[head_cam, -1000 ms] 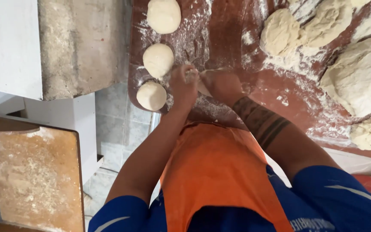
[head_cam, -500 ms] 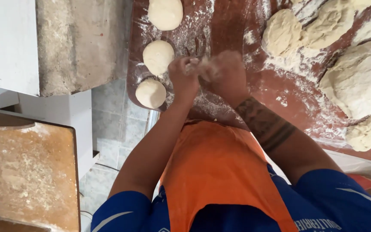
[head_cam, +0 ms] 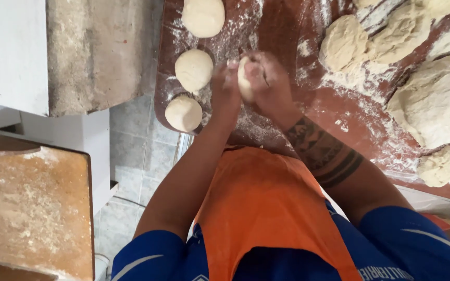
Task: Shaping pieces of dough into round balls on a floured surface
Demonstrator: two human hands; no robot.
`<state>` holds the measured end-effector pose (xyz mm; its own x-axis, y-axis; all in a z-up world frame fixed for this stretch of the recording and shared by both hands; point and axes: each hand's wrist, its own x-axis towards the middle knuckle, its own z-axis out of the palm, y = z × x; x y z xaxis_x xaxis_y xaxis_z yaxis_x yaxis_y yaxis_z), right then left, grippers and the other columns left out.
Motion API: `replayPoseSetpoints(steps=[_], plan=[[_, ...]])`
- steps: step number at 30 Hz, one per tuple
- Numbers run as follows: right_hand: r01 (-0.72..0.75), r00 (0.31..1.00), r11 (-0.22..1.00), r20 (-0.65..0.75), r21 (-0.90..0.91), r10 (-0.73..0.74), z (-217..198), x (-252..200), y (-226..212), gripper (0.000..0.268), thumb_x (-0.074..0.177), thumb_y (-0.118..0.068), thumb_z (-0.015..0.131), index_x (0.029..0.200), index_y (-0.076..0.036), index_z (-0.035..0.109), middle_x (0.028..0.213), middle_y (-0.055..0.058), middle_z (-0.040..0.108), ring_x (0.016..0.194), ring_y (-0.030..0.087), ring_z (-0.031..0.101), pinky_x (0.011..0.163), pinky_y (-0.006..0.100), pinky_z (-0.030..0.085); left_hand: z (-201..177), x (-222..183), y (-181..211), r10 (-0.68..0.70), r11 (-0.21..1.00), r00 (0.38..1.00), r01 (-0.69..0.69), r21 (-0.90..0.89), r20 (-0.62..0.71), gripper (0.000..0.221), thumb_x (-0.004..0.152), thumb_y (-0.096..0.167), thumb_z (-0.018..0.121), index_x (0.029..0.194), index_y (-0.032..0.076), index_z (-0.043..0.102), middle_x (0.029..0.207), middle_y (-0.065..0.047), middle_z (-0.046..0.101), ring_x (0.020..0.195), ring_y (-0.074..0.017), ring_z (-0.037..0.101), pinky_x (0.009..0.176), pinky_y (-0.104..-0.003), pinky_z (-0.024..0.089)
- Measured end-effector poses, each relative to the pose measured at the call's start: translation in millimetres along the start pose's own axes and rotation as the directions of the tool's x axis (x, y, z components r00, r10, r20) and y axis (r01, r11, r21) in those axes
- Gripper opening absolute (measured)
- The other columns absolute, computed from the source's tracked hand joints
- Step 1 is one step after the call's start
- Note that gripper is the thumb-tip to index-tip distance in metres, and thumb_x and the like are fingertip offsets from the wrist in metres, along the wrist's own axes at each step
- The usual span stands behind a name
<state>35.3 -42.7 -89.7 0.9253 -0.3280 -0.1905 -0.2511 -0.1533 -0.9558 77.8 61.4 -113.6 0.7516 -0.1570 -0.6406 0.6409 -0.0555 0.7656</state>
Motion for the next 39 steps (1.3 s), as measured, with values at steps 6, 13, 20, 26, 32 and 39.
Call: replayPoseSetpoints(steps=[6, 13, 20, 26, 32, 39], plan=[[0.488, 0.872, 0.297, 0.470, -0.821, -0.134, -7.3, 27.5, 107.6, 0.050, 0.058, -0.041, 0.093, 0.099, -0.023, 0.071, 0.087, 0.000, 0.062, 0.085, 0.022, 0.066, 0.069, 0.042, 0.065, -21.1, 15.9, -47.5, 0.369, 0.920, 0.929, -0.359, 0.159, -0.037, 0.062, 0.103, 0.034, 0.059, 0.150, -0.003, 0.041, 0.143, -0.032, 0.048, 0.133, -0.0456, 0.054, 0.114, -0.058, 0.044], [0.577, 0.797, 0.817, 0.214, 0.005, -0.565, 5.4, 13.1, 73.2, 0.028, 0.104, -0.031, 0.059, 0.116, -0.006, 0.066, 0.117, 0.017, 0.060, 0.111, 0.041, 0.060, 0.096, 0.048, 0.047, -24.4, -11.0, -28.0, -0.102, 0.832, 0.973, 0.198, -0.518, 0.209, 0.066, 0.110, 0.056, 0.037, 0.164, 0.018, 0.028, 0.159, -0.021, 0.040, 0.143, -0.0406, 0.045, 0.121, -0.060, 0.039], [0.415, 0.850, 0.626, 0.035, -0.660, -0.526, 4.8, -8.3, 101.7, 0.040, 0.104, -0.043, 0.067, 0.084, -0.008, 0.062, 0.094, 0.010, 0.056, 0.088, 0.032, 0.056, 0.080, 0.044, 0.042, -0.2, -31.9, -21.4, 0.135, 0.950, 0.953, -0.046, -0.309, 0.272, 0.078, 0.109, 0.062, 0.008, 0.165, 0.010, 0.025, 0.168, -0.023, 0.028, 0.156, -0.0433, 0.024, 0.131, -0.059, 0.015], [0.545, 0.830, 0.642, 0.234, -0.540, -0.507, 8.8, -10.3, 155.3, 0.037, 0.106, -0.028, 0.060, 0.075, -0.006, 0.060, 0.079, 0.013, 0.057, 0.077, 0.037, 0.056, 0.070, 0.043, 0.042, -25.1, -24.0, -22.6, -0.018, 1.000, 0.995, 0.018, -0.006, 0.098, 0.062, 0.112, 0.057, 0.031, 0.150, 0.013, 0.053, 0.156, -0.019, 0.047, 0.150, -0.0404, 0.038, 0.125, -0.058, 0.028], [0.512, 0.809, 0.561, 0.146, -0.651, -0.569, 12.4, -8.0, 73.2, 0.061, 0.106, -0.058, 0.044, 0.109, 0.001, 0.057, 0.105, 0.019, 0.049, 0.092, 0.039, 0.052, 0.082, 0.049, 0.042, 2.1, -42.4, -12.7, 0.040, 0.958, 0.999, -0.039, -0.283, -0.004, 0.066, 0.110, 0.054, 0.040, 0.150, 0.003, 0.051, 0.157, -0.028, 0.042, 0.147, -0.0523, 0.036, 0.125, -0.068, 0.027], [0.304, 0.952, 0.562, 0.221, -0.769, -0.213, 8.0, 16.2, 136.1, 0.051, 0.107, -0.040, 0.056, 0.069, -0.006, 0.060, 0.066, 0.014, 0.057, 0.065, 0.033, 0.060, 0.065, 0.046, 0.047, -16.3, -0.7, -34.9, 0.188, 0.981, 0.981, -0.190, 0.031, 0.040, 0.055, 0.114, 0.056, 0.033, 0.145, 0.022, 0.063, 0.151, -0.014, 0.055, 0.149, -0.0428, 0.038, 0.123, -0.065, 0.026]])
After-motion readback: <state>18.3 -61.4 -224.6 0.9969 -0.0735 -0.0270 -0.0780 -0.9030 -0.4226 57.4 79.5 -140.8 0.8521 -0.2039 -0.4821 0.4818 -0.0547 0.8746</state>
